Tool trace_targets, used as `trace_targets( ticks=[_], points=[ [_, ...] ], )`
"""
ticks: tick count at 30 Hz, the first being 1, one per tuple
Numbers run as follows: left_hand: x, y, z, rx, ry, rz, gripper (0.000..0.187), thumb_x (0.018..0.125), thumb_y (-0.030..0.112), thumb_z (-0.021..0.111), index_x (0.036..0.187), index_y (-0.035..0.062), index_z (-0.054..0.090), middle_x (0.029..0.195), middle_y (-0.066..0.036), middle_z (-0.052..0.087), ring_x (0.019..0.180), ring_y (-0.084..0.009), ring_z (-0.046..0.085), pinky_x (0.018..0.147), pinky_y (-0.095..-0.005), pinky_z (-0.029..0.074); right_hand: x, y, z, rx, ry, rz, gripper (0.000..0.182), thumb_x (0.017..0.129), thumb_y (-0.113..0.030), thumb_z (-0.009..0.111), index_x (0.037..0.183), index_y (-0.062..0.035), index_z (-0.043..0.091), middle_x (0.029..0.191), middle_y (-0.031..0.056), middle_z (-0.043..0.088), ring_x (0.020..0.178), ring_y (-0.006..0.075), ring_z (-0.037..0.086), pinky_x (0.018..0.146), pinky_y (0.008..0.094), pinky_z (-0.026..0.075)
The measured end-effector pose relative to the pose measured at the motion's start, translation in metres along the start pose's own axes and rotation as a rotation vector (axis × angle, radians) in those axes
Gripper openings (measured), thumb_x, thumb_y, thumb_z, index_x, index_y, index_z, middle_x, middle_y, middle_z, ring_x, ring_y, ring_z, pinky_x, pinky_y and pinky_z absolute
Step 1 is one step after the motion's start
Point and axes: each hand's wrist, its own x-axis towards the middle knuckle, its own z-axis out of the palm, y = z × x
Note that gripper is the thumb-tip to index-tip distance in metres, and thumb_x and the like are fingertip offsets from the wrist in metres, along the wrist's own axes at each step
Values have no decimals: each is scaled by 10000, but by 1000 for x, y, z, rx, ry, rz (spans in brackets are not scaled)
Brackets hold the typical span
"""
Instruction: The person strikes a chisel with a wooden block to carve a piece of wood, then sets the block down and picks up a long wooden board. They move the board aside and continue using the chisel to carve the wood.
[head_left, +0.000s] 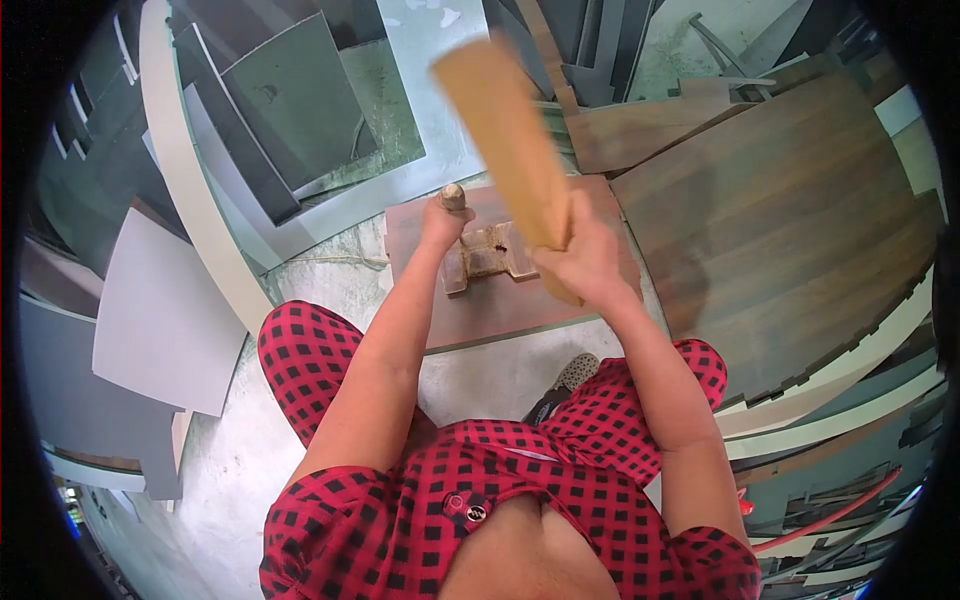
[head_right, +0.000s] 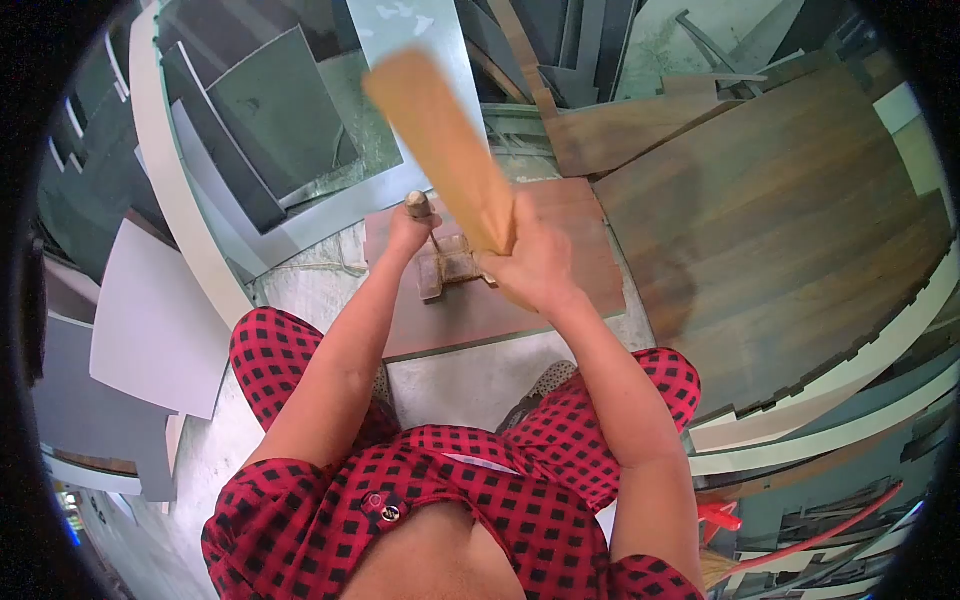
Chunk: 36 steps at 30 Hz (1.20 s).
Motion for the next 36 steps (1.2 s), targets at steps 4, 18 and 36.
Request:
trace_targets(
  ticks=[4, 18, 36],
  points=[
    [1, -5, -3, -33, 32, 1, 257, 612, 126, 743, 813, 43, 605, 782, -100, 654, 725, -227, 626, 675, -352, 496, 8, 30, 22, -349, -295, 54, 522, 574, -259, 748, 978, -43, 498, 899, 214, 626, 851, 343, 621, 734, 400, 479],
    [8, -13, 3, 5, 10, -13, 262, 629, 147, 752, 822, 32, 617, 826, -117, 665, 763, -258, 636, 699, -366, 495, 5, 12, 13, 110, -14, -71, 627, 619, -231, 733, 1150, -78, 436, 887, 188, 632, 859, 362, 612, 748, 416, 468],
    [3, -43, -6, -280, 74, -50, 195, 679, 88, 702, 851, 65, 611, 722, -26, 603, 611, -118, 580, 473, -266, 472, 18, 77, 12, -599, -525, 481, 486, 579, -248, 754, 1004, -45, 636, 990, 147, 663, 957, 270, 632, 808, 365, 491]
  ],
)
